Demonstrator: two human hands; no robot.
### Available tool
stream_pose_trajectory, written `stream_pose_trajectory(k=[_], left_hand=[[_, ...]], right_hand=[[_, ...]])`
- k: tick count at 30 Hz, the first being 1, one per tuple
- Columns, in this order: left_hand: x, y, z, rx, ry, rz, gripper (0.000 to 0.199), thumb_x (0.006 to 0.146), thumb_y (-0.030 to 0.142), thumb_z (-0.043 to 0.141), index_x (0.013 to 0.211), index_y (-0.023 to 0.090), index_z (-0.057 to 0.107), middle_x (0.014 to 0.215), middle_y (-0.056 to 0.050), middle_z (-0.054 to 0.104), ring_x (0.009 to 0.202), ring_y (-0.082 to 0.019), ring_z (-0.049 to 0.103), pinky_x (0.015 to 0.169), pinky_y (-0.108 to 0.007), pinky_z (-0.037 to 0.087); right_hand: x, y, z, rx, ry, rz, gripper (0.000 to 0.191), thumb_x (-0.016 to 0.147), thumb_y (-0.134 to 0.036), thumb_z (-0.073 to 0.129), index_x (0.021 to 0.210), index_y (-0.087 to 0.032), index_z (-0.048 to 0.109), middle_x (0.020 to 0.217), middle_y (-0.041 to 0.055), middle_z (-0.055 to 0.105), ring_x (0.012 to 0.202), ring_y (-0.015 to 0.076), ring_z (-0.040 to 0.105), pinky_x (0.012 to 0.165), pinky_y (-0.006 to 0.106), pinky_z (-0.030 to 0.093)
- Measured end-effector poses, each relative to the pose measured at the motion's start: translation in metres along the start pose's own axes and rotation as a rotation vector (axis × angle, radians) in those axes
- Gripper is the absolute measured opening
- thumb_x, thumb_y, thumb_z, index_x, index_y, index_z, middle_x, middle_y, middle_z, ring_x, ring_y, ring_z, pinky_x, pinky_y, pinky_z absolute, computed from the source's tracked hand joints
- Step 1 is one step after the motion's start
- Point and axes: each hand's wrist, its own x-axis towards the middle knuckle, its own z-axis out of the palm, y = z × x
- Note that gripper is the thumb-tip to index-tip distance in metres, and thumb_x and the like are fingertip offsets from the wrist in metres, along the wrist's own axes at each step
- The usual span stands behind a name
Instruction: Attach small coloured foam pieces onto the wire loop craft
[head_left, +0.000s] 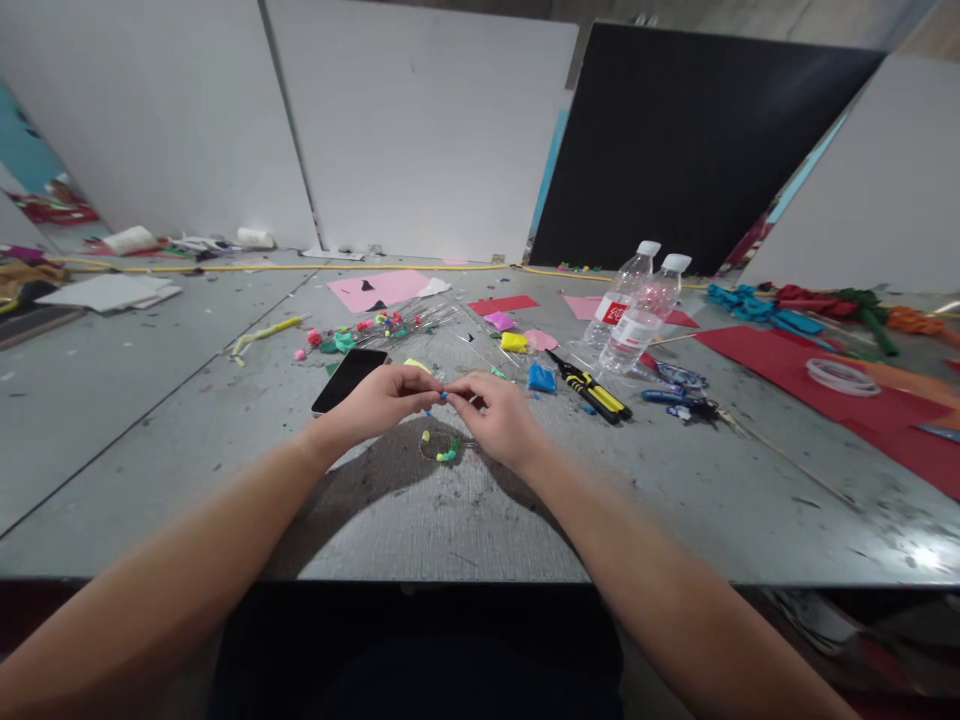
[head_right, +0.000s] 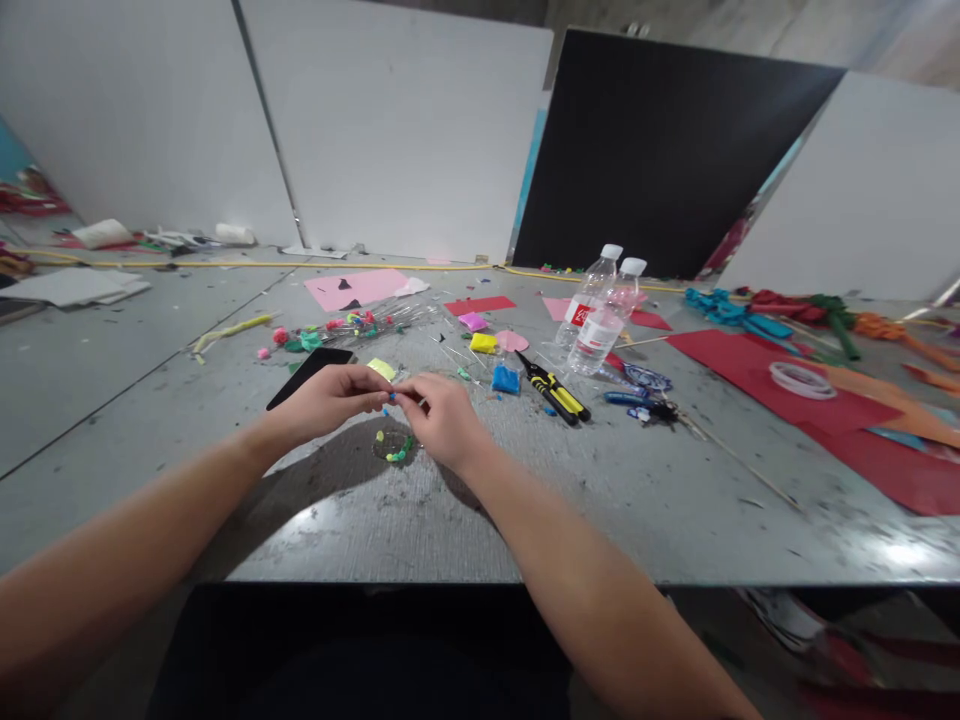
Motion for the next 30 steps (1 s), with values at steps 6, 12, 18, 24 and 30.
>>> stream_pose_trajectory(k=[6,12,18,24,30], left_hand=[[0.000,-0.004,-0.002,-0.084,-0.008,-0.018,0.018,0.083,0.032,0.073,0.090,0.016,0.071,0.083,-0.004,0.075,0.073,-0.013,0.063,0.071,-0.028,0.048],[-0.001,-0.003,0.000,-0.151,-0.059,-0.006,0.021,0.078,0.035,0.079,0.091,0.018,0.076,0.092,-0.006,0.078,0.085,-0.017,0.069,0.083,-0.032,0.053],[0.000,-0.004,-0.003,-0.053,-0.003,-0.025,0.023,0.081,0.033,0.074,0.098,0.018,0.080,0.089,-0.006,0.077,0.077,-0.015,0.064,0.073,-0.029,0.049],[0.005,-0.012,-0.011,0.145,0.071,-0.006,0.027,0.084,0.039,0.068,0.092,0.015,0.078,0.073,-0.003,0.070,0.065,-0.013,0.054,0.061,-0.027,0.040],[0.006,-0.022,-0.015,0.417,0.064,0.060,0.024,0.086,0.035,0.064,0.072,0.016,0.066,0.062,0.000,0.060,0.061,-0.013,0.049,0.061,-0.026,0.035]], right_hand=[[-0.001,0.003,0.002,-0.005,0.005,-0.014,0.010,0.092,-0.023,0.066,0.089,-0.020,0.074,0.085,0.0056,0.073,0.080,0.0183,0.066,0.069,0.029,0.049],[-0.001,0.004,0.005,-0.076,-0.030,-0.024,0.012,0.091,-0.016,0.061,0.082,-0.021,0.068,0.083,0.0039,0.071,0.079,0.0178,0.064,0.071,0.029,0.049],[0.000,0.001,0.005,-0.070,0.071,0.069,0.013,0.093,-0.023,0.057,0.082,-0.022,0.063,0.078,0.0025,0.067,0.072,0.0174,0.060,0.070,0.030,0.046],[0.002,0.000,0.004,0.060,0.151,0.165,0.015,0.096,-0.034,0.053,0.087,-0.022,0.057,0.071,-0.0001,0.063,0.064,0.0158,0.058,0.064,0.029,0.045],[0.018,-0.004,0.002,0.101,-0.050,0.295,0.016,0.101,-0.030,0.046,0.086,-0.024,0.050,0.070,-0.0025,0.065,0.062,0.0145,0.061,0.063,0.027,0.046]])
